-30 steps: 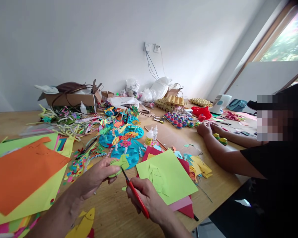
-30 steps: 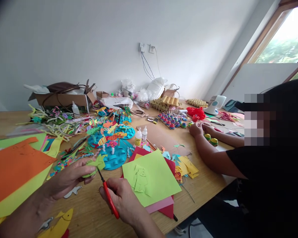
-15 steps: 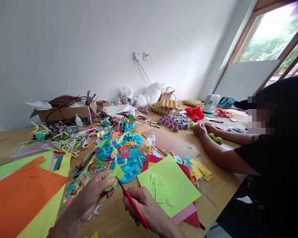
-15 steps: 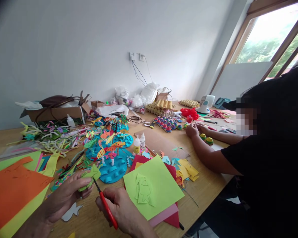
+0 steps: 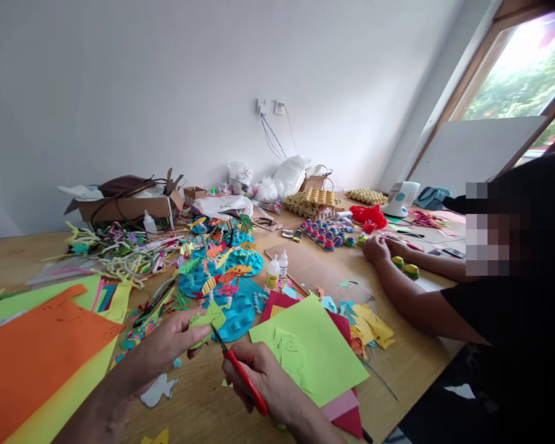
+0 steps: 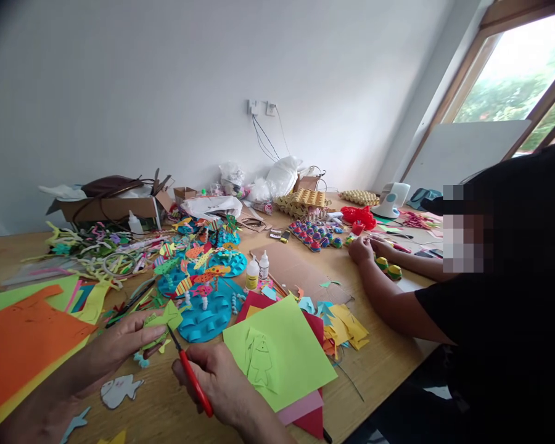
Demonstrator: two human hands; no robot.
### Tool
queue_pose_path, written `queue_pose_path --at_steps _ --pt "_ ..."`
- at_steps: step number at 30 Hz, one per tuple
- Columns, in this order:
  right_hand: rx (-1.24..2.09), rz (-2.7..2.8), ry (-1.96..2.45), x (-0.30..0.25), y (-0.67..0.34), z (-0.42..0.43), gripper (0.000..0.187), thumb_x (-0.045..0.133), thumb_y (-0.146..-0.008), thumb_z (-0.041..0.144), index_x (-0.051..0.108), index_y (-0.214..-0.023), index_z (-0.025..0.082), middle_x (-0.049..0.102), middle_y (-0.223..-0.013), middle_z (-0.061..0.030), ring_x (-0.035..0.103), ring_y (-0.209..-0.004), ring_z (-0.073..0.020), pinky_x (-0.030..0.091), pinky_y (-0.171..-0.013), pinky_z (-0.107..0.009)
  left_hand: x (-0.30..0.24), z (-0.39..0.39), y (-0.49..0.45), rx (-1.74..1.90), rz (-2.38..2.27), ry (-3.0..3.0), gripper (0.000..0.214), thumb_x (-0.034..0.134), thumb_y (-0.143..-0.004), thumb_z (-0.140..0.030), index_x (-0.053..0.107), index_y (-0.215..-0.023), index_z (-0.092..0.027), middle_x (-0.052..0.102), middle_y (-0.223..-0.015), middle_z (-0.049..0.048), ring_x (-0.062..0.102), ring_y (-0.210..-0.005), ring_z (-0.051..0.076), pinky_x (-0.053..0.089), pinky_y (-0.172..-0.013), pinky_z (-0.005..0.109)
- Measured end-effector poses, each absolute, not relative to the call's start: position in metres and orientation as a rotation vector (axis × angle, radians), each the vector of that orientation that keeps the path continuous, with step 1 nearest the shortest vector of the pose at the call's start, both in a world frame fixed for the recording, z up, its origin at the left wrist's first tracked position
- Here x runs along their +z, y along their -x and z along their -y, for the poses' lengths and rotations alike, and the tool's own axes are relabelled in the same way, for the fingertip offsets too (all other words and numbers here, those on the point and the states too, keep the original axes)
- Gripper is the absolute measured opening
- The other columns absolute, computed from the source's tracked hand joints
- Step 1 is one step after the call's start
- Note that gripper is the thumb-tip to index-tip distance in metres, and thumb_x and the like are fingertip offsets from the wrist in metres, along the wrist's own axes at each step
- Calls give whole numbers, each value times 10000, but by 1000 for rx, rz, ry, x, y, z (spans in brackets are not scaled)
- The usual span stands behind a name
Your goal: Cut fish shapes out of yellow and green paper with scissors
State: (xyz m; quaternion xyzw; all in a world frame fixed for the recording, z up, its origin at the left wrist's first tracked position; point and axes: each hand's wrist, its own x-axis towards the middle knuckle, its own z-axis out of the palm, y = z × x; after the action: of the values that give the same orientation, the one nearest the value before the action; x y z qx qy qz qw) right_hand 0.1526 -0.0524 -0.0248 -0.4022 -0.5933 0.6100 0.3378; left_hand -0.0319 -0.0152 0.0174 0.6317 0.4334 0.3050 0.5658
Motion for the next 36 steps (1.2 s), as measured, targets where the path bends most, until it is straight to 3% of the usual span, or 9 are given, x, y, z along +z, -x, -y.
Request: queue_pose_path --at_steps 4,10,17,25,30,36 --pt "1536 1612 1073 -26 -152 46 251 490 -827 282 451 -602 177 383 -445 77 358 -367 -51 271 -335 -135 22 12 38 693 -1074 -1500 257 596 -762 -443 602 -687 -197 493 -643 -19 413 -606 155 378 -558 239" --pt "1408 1741 1084 -16 -150 41 280 484 -819 236 401 -558 180 299 -489 70 300 -444 -59 220 -397 -170 21 7 46 795 -1103 -1429 146 644 -772 -353 679 -883 -265 618 -763 1 539 -849 210 436 -733 246" --pt "1390 1752 1065 -16 -149 39 273 469 -807 230 378 -553 188 293 -502 61 292 -470 -73 219 -413 -185 26 6 43 744 -997 -1458 202 590 -815 -391 663 -802 -202 607 -745 -4 503 -687 158 412 -638 241" --pt "1482 1627 977 -28 -144 36 266 477 -800 254 402 -554 185 356 -465 67 353 -400 -63 267 -371 -162 23 13 34 851 -1034 -1364 220 605 -805 -383 689 -963 -255 700 -875 -20 584 -879 175 446 -808 231" --pt "1607 1516 924 -32 -141 35 304 503 -823 365 444 -589 181 401 -440 66 375 -354 -64 312 -344 -155 14 15 29 910 -1092 -1346 247 602 -803 -422 675 -989 -276 707 -866 -35 602 -868 173 467 -778 219" --pt "1634 1470 896 -33 -140 34 323 518 -832 413 482 -624 168 420 -427 65 378 -350 -61 302 -338 -145 14 15 28 923 -1180 -1422 252 606 -773 -456 670 -856 -226 685 -775 -13 587 -789 191 480 -689 232"
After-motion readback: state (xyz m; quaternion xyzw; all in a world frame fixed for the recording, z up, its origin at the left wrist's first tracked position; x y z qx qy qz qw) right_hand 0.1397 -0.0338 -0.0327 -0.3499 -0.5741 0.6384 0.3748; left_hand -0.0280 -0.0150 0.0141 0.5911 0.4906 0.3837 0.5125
